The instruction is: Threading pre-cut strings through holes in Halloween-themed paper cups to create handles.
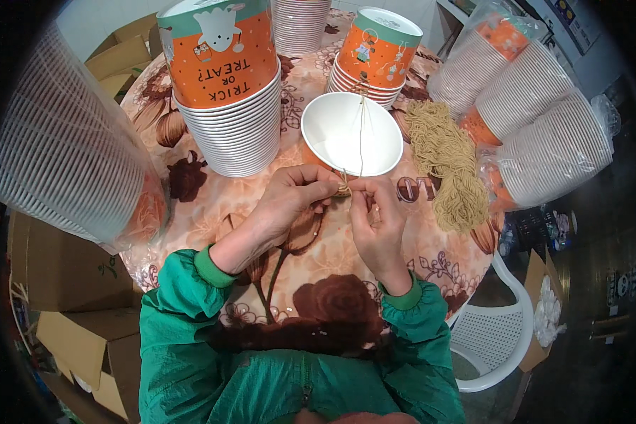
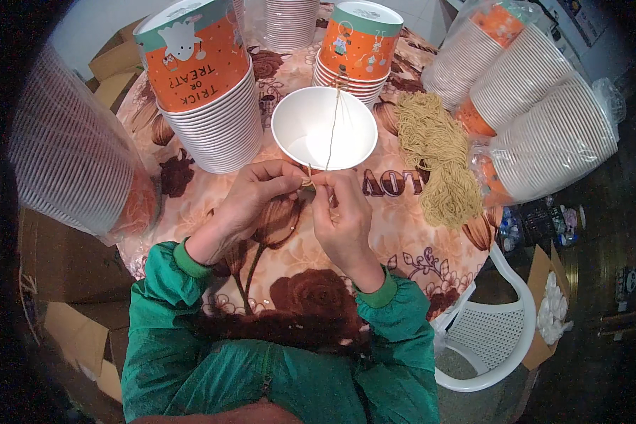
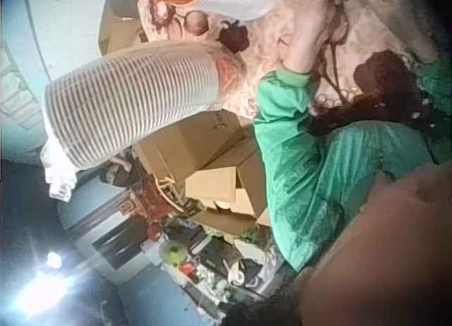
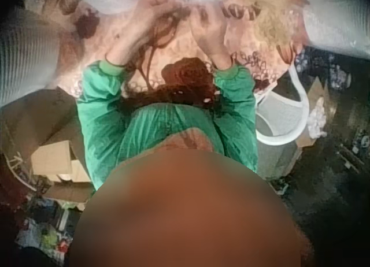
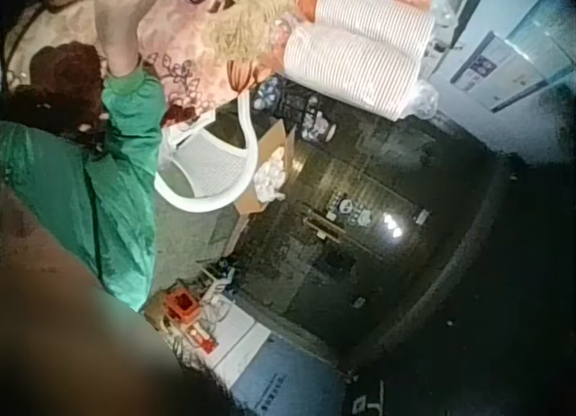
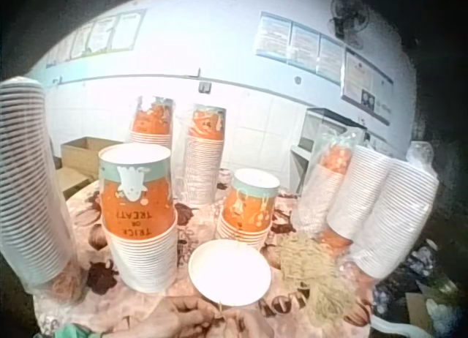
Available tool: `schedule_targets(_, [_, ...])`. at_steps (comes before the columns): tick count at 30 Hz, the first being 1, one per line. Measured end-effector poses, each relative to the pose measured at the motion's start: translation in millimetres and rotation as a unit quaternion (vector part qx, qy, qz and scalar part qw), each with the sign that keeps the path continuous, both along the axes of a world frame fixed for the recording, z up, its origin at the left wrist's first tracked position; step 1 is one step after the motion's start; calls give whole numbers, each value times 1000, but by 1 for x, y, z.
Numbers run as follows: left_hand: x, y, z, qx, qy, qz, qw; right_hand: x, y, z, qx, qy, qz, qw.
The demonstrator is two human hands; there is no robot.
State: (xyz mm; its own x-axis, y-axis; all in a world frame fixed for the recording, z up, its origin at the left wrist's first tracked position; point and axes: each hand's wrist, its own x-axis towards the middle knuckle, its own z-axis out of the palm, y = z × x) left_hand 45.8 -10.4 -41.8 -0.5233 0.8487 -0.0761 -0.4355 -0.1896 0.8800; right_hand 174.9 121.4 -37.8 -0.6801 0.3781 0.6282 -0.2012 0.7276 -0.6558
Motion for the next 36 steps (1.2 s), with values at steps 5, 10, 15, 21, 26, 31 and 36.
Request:
schedule_targets(5, [3,4,-2,3,25,13,1000,3,0,2,38,5,-12,999])
schedule_targets(10, [8,4,0,21,37,27,999,1,-2,-8,-3,6,-1,1000])
schedule_targets(15, [6,4,-8,21,186,44,981,2,-2,-19,-195,-11,27,980])
schedule_targets(21, [10,5,-10,6,351,95,931,5,-1,-19,-331,-10,64,941])
schedule_targets(26, [10,5,-12,-18,336,82,938,8,0,-22,-280,-2,47,959])
schedule_targets(31, [7,3,6,20,499,161,852,10,3,-26,-245,1,35,969])
schedule_targets(36, [5,0,17,-4,695,139,706,9,6,-33,-246,17,33,968])
